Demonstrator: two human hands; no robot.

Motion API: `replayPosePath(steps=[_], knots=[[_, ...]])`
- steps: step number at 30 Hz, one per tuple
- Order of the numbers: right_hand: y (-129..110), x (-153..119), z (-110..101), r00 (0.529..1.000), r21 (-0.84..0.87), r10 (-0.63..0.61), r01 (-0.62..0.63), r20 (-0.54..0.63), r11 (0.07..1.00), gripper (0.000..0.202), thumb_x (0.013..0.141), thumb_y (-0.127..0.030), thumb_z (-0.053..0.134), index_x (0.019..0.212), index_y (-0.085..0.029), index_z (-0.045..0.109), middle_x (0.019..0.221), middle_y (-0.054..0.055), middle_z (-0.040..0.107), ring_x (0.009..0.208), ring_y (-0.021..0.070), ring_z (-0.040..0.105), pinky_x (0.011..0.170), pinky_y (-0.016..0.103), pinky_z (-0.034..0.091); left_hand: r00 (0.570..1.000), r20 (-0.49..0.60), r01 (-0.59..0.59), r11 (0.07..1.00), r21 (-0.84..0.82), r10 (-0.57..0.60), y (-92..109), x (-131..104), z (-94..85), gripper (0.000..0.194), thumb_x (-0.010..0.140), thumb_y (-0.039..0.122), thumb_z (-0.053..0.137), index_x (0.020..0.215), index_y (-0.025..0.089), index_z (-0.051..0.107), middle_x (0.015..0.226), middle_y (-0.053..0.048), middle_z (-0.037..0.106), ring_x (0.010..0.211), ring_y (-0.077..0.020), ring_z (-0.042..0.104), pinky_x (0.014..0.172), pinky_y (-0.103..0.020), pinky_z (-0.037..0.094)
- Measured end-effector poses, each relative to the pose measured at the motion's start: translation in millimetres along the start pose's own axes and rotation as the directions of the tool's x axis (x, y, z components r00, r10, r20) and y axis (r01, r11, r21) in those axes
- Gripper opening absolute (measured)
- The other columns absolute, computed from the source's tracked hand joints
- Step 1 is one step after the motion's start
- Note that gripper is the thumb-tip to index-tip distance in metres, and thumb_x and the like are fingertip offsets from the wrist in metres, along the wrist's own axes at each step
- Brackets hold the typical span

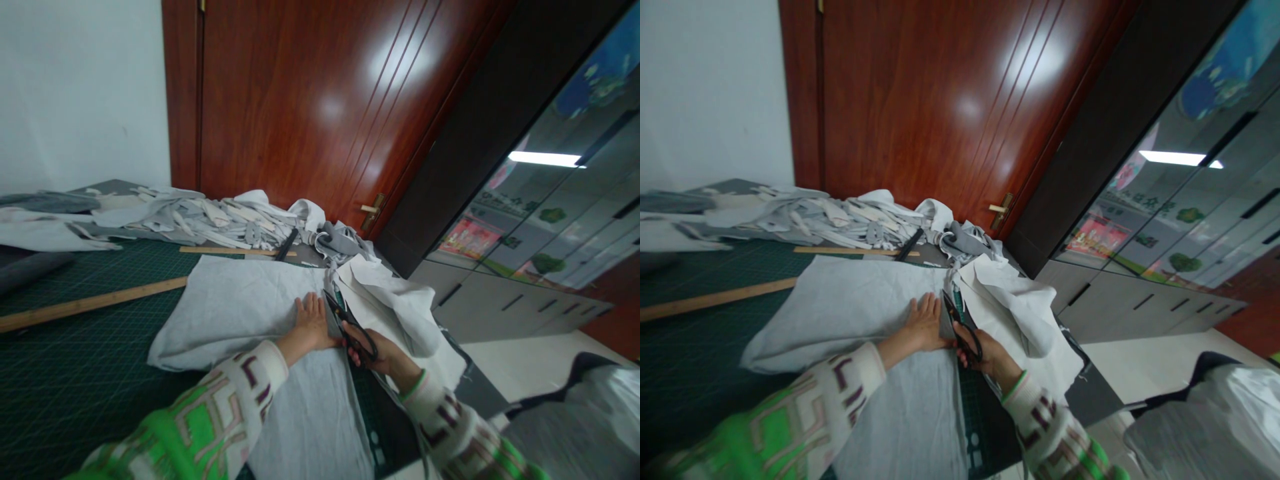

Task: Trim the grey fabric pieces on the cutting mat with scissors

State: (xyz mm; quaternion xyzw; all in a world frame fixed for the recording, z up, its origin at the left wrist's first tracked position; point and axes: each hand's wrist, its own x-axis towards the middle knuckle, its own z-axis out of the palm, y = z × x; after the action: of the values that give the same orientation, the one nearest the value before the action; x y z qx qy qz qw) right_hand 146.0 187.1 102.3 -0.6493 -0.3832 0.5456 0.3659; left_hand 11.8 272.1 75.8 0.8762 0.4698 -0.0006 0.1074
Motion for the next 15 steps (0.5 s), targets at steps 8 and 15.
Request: replayPosePath(steps=[8, 15], knots=[[4, 7, -2, 1.000, 0.030, 0.012, -0.012, -0.001, 0.999, 0.046, 0.095, -0.047, 0.056, 0.063, -0.014, 0.060, 0.049, 0.002, 0.052, 0.041, 0.0070, 0.044, 0.039, 0.020, 0.035, 1.000, 0.002, 0.003, 1.000, 0.009, -0.003, 1, -1, -1.3, 0.119, 0.072, 0.078, 0.053, 0.154, -0.002, 0.018, 0.161, -0.028, 0.008, 0.150, -0.0413, 0.004, 0.117, -0.062, 0.008], [3, 15, -10, 0.996, -0.013, 0.068, -0.068, 0.049, 0.998, 0.047, 0.095, -0.050, 0.054, 0.062, -0.017, 0.061, 0.052, 0.003, 0.054, 0.042, 0.0088, 0.047, 0.039, 0.019, 0.037, 1.000, 0.001, 0.010, 1.000, 0.029, -0.010, 2, -2, -2.2, 0.118, 0.073, 0.079, 0.051, 0.154, 0.000, 0.019, 0.161, -0.028, 0.009, 0.151, -0.0395, 0.005, 0.117, -0.062, 0.010]])
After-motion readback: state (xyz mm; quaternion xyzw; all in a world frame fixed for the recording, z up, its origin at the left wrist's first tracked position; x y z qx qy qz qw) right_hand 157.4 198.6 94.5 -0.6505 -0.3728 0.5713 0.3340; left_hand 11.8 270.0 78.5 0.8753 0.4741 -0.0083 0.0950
